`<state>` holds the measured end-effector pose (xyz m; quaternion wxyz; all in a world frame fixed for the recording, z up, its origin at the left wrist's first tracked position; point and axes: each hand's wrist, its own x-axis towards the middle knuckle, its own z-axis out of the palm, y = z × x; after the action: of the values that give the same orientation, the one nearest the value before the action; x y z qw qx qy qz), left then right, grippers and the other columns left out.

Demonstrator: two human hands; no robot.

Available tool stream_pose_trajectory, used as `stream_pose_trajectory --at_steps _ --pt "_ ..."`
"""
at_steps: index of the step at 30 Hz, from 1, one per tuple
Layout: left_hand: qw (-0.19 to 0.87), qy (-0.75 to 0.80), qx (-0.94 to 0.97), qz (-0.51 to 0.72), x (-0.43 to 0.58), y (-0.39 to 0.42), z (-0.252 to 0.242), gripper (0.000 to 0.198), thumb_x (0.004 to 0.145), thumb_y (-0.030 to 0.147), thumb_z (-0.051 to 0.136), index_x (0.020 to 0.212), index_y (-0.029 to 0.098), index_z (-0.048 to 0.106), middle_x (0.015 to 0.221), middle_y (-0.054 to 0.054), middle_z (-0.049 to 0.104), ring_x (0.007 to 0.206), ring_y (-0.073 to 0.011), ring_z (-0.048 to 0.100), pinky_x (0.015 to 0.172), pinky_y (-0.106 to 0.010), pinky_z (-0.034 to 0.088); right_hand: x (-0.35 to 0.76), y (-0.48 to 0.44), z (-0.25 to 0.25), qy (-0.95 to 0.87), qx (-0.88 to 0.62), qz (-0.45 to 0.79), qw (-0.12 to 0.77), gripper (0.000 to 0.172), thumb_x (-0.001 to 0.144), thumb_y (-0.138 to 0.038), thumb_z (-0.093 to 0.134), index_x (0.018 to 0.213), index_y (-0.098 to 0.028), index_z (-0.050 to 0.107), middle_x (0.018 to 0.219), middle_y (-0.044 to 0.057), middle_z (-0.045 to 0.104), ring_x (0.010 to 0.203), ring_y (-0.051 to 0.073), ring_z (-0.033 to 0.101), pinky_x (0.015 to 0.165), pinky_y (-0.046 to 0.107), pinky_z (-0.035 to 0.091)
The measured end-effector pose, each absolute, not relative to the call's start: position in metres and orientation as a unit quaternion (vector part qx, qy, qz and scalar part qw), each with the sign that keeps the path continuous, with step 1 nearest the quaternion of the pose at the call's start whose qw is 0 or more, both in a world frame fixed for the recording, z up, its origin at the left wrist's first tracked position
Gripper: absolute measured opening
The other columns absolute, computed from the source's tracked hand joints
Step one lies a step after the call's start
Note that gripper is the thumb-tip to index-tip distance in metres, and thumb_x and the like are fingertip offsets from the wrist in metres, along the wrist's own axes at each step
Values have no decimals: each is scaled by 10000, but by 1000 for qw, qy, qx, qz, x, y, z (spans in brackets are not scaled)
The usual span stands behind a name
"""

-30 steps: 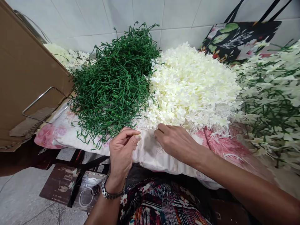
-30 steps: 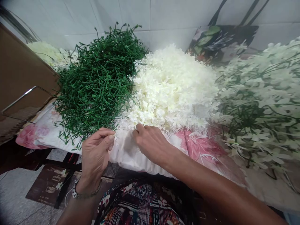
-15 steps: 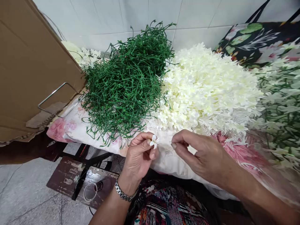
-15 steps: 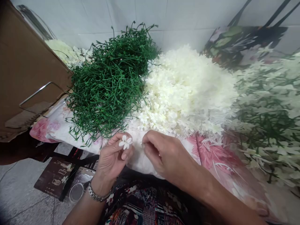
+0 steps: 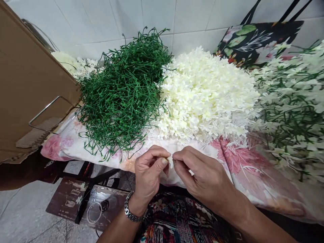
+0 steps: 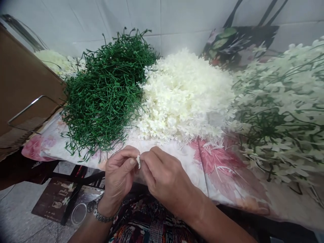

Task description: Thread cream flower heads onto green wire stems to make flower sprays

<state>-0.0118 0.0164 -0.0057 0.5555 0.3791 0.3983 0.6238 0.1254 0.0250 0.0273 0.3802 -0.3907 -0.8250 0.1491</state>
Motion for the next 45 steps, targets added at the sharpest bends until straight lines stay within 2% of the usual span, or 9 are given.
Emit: stream_pose_trajectory --at_steps 6,11,17,20,26,30,37,40,45 --pt "482 413 485 602 -14 9 -13 77 782 172 627 815 192 694 744 -6 582 557 -72 523 493 -175 434 124 19 20 -814 -396 147 400 172 869 -73 411 794 -123 557 625 21 510 548 109 499 507 229 422" --pt "548 405 411 606 -4 9 -10 16 758 195 657 754 186 669 667 20 575 525 -62 523 478 -154 431 121 18 13 -804 -404 126 417 157 868 -55 406 817 -132 533 629 22 507 559 117 495 511 234 430" --pt "639 396 209 626 5 16 5 179 565 228 791 625 155 639 445 55 538 350 -39 440 377 -136 360 128 20 20 -788 -384 212 432 91 858 -92 468 885 -153 531 695 9 537 605 93 517 556 202 454" --pt "666 404 158 607 3 18 8 207 513 203 809 614 146 638 419 46 554 335 -35 450 382 -124 351 133 21 22 -784 -397 200 434 112 841 -102 491 932 -159 524 734 11 551 628 95 525 569 205 463" --pt "683 396 133 599 1 17 6 204 503 185 815 606 148 644 422 42 564 340 -33 457 376 -113 346 135 20 21 -791 -391 176 436 157 818 -138 526 975 -125 530 794 49 565 681 116 540 611 229 493" --pt "700 371 142 594 2 17 6 197 510 196 816 597 142 648 420 39 570 321 -25 451 375 -113 348 135 19 19 -794 -384 179 437 124 823 -81 501 922 -134 555 752 37 557 673 105 553 604 212 488" --pt "715 354 157 582 4 14 4 178 531 190 804 603 128 653 443 34 579 331 -35 487 373 -117 347 136 22 13 -812 -373 103 437 151 823 -77 514 953 -148 548 768 39 591 693 117 579 635 222 495" --pt "722 353 158 573 4 12 2 228 519 239 814 585 118 633 448 28 573 318 -36 473 346 -125 326 140 23 11 -823 -373 79 422 196 843 -118 496 1035 -121 536 837 68 597 739 128 597 663 228 495" --pt "709 375 195 565 8 10 -2 357 486 351 830 605 114 591 403 48 506 303 -30 426 334 -136 309 146 23 9 -858 -349 45 375 96 870 -178 473 905 -182 562 752 28 625 681 124 622 649 219 489"
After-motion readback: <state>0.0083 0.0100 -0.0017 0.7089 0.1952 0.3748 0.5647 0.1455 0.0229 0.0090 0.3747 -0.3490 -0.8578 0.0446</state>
